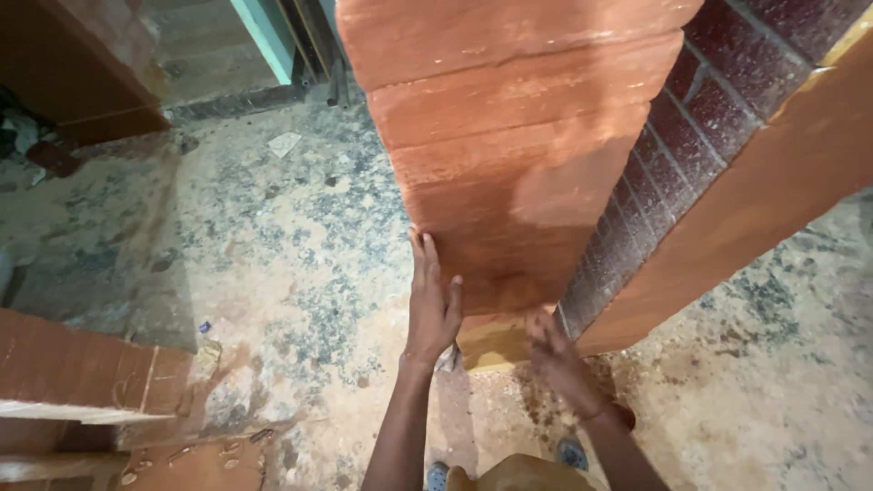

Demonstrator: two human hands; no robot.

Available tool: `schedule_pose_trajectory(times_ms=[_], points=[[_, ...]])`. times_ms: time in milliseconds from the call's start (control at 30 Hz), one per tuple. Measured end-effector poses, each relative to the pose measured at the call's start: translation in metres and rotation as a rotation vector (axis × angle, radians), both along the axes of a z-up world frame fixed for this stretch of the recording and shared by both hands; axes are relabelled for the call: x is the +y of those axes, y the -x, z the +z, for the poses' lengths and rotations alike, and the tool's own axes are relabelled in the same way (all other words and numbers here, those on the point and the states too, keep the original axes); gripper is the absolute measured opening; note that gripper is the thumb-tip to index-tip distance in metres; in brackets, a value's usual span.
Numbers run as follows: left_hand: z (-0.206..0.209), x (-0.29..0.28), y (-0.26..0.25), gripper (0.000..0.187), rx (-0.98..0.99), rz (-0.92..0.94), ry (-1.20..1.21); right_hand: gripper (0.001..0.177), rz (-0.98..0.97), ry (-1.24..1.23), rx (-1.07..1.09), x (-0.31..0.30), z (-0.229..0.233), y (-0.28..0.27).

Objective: The person paints a vertical wooden surface with a reddish-brown finish using a paintbrush. They repeatedly dip the brush into a small container and apply the finish in vertical strokes along the edge of the wood.

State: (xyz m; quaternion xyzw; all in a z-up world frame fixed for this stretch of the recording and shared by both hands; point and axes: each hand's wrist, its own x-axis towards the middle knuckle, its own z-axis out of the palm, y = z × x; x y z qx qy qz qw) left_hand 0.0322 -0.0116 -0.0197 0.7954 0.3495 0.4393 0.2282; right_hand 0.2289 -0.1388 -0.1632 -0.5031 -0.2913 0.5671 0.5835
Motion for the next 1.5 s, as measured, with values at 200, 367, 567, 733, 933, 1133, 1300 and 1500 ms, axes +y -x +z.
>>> schedule_pose_trajectory(times_ms=[200,367,567,733,933,1133,1300,1500], points=[[0.002,0.002,0.005,0.076,0.052,-0.003,-0.016,0.054,-0.028,-0.482,-0.290,-0.015,0.161,-0.020],[0.008,0.001,0.009,0.075,0.107,0.038,-0.022,0.046,-0.150,-0.617,-0.401,-0.014,0.165,-0.030],[0.003,-0.009,0.009,0.073,0.215,0.095,-0.019,0.038,-0.143,-0.331,-0.427,0.021,0.049,-0.015],[-0.041,-0.020,0.004,0.066,0.550,0.117,0.302,0.024,-0.167,0.029,-0.245,-0.016,-0.003,0.019],[-0.150,-0.041,-0.031,0.069,1.154,-0.060,0.310,0.033,-0.169,-0.263,-0.269,-0.040,0.051,0.059],[-0.233,-0.092,-0.045,0.063,1.017,0.031,-0.571,0.018,-0.213,-0.787,-1.328,-0.035,0.114,0.099],[-0.264,-0.092,-0.054,0.037,0.807,-0.148,-0.133,0.024,0.049,-0.536,-1.155,-0.030,0.104,0.090],[-0.224,-0.094,-0.046,0.046,0.871,-0.339,0.210,0.025,-0.041,-0.595,-1.155,-0.012,0.061,0.047]])
